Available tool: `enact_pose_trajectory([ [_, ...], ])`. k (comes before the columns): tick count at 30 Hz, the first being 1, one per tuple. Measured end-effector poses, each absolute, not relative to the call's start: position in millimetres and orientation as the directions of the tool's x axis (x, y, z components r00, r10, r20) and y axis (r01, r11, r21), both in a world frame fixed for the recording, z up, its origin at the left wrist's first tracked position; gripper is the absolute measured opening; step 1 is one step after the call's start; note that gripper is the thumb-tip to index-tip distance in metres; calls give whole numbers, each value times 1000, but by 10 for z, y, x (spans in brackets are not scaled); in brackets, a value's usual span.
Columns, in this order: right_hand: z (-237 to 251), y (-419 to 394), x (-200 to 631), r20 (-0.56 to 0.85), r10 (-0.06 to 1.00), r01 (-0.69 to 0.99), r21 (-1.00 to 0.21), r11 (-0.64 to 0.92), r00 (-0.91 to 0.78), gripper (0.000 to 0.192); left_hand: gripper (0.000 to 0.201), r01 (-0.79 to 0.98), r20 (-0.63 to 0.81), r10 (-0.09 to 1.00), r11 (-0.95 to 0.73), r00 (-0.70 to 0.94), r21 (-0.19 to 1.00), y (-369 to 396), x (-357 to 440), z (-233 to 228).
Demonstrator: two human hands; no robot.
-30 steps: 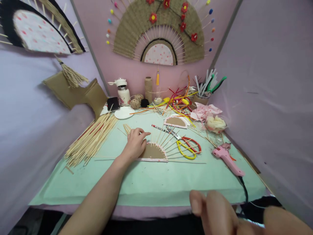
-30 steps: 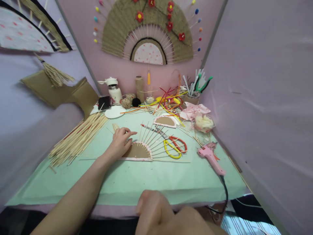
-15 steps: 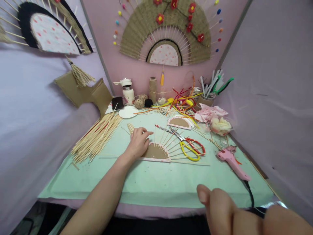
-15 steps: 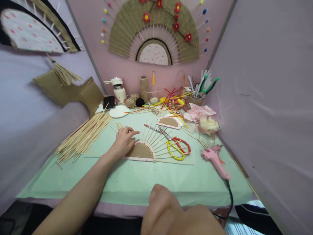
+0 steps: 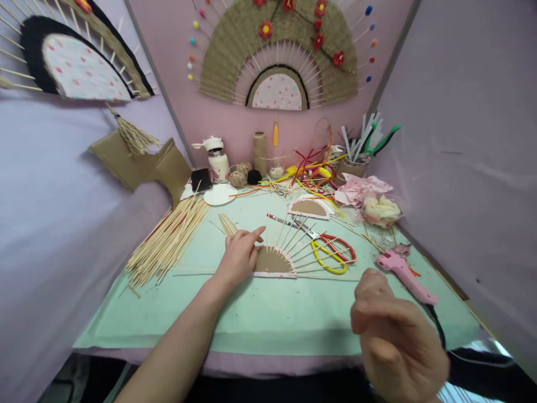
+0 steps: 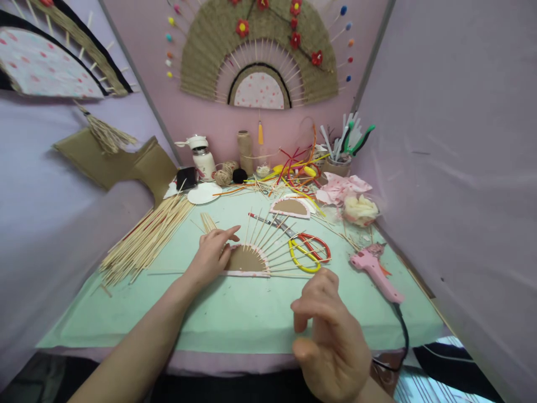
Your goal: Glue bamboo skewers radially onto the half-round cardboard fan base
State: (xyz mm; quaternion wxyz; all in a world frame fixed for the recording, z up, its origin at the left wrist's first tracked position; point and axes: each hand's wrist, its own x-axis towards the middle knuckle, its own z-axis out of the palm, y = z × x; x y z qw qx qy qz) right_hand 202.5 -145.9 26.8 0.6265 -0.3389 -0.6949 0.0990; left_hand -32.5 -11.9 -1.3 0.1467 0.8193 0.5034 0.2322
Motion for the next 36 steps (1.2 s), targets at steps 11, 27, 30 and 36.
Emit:
enact_pose_trajectory([
  [11,-236,-1399,1659,784,530,451,-364,815,-324,13,74,763,105,870,-474,481,439,55,-177,-32],
  [27,-319,-1365,1619,746,591,447,-435,782,-308,7,74,784,42,865,-472,499,403,2,-167,-28],
  [30,-307,-1361,1621,744,596,452,-440,776,-300,9,74,772,65,868,-470,492,428,-7,-170,-29],
  [36,-300,-1360,1615,733,611,458,-451,766,-300,9,75,727,156,865,-488,477,482,-26,-190,-25],
])
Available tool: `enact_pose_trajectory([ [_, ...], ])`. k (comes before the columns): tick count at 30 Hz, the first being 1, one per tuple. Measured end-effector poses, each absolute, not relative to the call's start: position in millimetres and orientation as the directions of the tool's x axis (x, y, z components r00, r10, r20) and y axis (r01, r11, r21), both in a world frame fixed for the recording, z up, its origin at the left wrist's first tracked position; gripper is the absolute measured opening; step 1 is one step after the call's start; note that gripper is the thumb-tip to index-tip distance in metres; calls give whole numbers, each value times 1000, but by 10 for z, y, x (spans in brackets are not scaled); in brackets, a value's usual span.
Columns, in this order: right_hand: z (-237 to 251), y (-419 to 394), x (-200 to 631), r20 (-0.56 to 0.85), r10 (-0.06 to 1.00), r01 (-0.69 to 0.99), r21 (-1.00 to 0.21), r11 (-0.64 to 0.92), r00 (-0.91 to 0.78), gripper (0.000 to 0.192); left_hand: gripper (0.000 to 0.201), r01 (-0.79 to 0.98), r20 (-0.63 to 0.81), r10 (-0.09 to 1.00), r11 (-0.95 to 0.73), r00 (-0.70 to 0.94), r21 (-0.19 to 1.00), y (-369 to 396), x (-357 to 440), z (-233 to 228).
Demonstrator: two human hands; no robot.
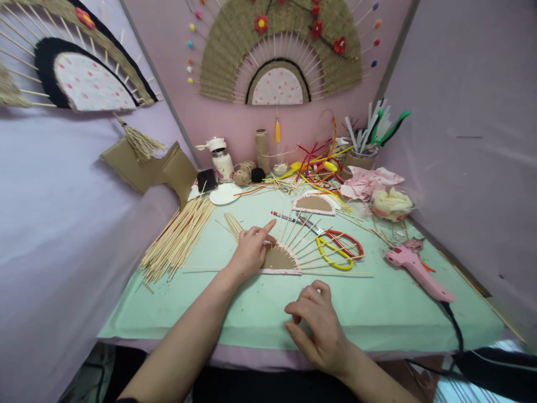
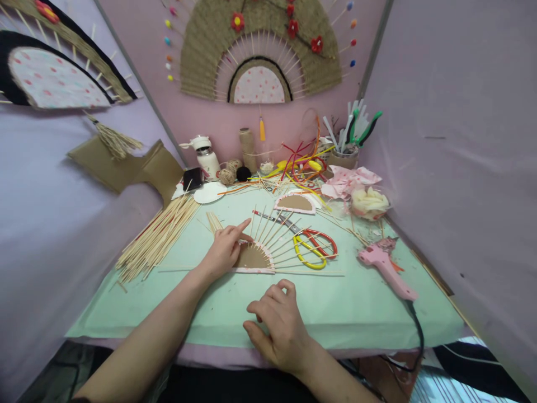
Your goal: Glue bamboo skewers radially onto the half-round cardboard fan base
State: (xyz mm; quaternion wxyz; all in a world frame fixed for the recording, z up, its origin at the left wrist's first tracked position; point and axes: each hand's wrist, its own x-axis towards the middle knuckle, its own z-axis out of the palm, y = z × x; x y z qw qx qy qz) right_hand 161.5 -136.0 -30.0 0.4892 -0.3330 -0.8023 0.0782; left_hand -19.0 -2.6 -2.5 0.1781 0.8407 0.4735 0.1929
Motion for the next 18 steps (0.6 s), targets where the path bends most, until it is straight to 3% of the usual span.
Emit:
enact_pose_trajectory([
  [18,-302,-1359,1609,725,620,462,-459,759,-298,8,73,745,126,859,-495,495,446,-13,-185,-27],
])
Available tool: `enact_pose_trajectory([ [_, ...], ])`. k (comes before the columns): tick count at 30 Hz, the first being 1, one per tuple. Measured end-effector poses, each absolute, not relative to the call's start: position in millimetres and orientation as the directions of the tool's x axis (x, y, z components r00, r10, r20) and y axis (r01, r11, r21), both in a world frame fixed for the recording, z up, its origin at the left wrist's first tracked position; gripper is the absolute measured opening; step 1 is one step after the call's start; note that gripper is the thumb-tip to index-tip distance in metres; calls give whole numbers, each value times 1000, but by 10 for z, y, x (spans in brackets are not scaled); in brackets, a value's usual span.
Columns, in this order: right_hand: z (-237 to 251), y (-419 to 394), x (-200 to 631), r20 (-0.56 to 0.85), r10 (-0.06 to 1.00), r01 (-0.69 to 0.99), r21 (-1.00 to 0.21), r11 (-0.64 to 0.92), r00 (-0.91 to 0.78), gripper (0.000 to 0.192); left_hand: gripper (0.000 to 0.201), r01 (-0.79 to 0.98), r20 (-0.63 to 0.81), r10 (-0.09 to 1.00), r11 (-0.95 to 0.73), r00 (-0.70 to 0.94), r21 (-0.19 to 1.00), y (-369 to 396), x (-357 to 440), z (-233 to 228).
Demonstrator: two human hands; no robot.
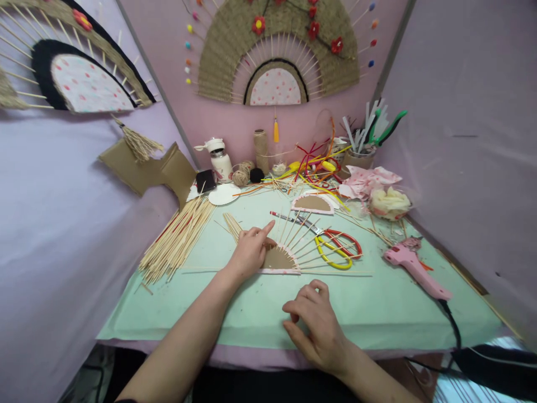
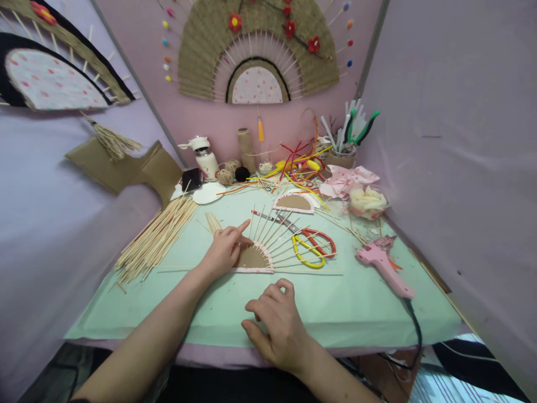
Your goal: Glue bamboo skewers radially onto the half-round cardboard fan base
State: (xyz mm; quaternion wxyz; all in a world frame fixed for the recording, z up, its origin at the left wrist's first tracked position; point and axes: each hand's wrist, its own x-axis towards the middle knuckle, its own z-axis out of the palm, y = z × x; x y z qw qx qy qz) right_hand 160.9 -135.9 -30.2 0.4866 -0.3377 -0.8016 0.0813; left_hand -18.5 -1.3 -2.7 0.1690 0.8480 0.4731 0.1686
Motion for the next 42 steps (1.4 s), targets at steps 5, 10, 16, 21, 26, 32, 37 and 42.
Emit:
enact_pose_trajectory([
  [5,-295,-1361,1610,724,623,467,-459,756,-295,9,72,751,139,861,-496,489,436,-15,-177,-28],
  [10,-298,-1363,1604,727,620,461,-460,759,-295,8,69,761,126,865,-489,485,426,-25,-160,-10],
  [16,-301,-1360,1604,726,620,467,-456,758,-297,9,67,766,139,860,-503,492,400,-25,-160,-16],
  [21,-306,-1360,1606,724,622,471,-455,755,-297,10,68,773,133,865,-494,484,397,-18,-150,-21],
  [26,-303,-1360,1604,728,620,465,-459,757,-291,9,68,773,123,868,-486,481,407,-24,-141,-7],
  [32,-300,-1356,1604,727,621,462,-461,758,-294,9,65,772,127,866,-490,483,405,-21,-149,-16],
  [37,-298,-1358,1606,728,621,468,-458,756,-290,8,65,769,143,862,-500,487,398,-9,-150,-39],
  [42,-303,-1358,1607,725,626,461,-468,754,-288,9,65,744,180,867,-492,464,453,-33,-162,-38],
])
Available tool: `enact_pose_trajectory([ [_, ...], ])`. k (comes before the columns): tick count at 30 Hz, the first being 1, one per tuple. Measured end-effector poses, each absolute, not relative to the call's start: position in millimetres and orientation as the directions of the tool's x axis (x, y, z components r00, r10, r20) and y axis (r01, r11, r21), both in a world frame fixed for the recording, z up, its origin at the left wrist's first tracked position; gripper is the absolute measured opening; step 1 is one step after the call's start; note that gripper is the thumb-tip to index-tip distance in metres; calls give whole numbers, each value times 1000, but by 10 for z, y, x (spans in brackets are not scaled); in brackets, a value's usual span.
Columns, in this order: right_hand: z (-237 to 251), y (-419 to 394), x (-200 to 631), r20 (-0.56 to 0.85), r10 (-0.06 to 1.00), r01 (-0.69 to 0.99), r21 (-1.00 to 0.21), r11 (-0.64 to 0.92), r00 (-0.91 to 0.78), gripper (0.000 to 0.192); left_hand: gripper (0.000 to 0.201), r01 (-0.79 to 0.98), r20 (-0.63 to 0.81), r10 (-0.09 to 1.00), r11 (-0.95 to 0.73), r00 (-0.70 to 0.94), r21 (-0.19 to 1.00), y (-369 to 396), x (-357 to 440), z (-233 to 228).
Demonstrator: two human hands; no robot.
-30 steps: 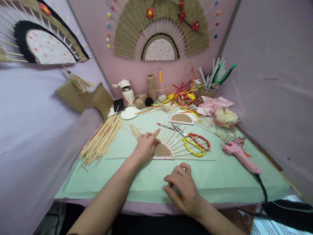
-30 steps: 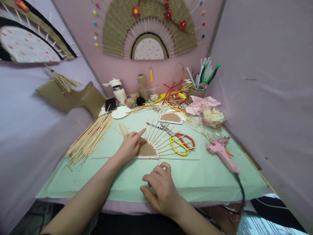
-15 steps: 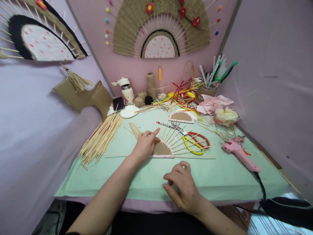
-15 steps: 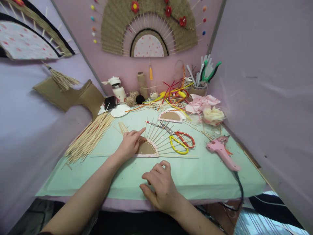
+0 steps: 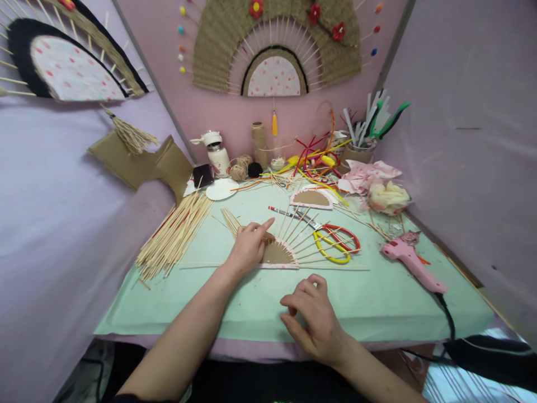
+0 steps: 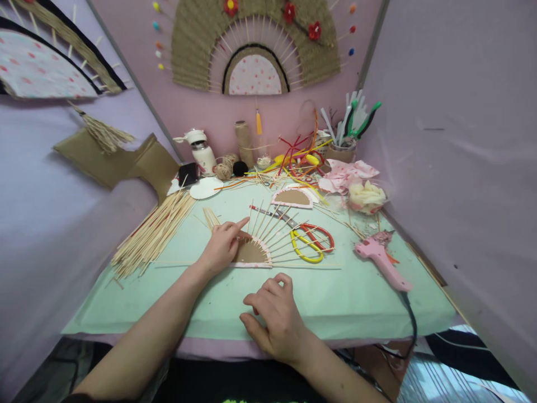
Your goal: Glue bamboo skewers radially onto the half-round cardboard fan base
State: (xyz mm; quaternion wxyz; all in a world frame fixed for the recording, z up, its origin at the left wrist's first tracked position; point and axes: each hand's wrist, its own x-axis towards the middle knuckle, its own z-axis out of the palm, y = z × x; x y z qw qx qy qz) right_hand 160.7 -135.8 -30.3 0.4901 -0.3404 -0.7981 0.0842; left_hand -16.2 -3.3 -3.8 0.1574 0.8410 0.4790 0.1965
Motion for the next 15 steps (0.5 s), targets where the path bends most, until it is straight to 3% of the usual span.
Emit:
enact_pose_trajectory([
  [7,-315,-1360,1607,721,629,453,-475,754,-291,7,60,672,429,841,-527,328,520,-58,-224,-78],
  [15,-324,-1356,1609,723,629,449,-479,755,-287,7,61,657,351,829,-559,435,506,-56,-194,-101],
])
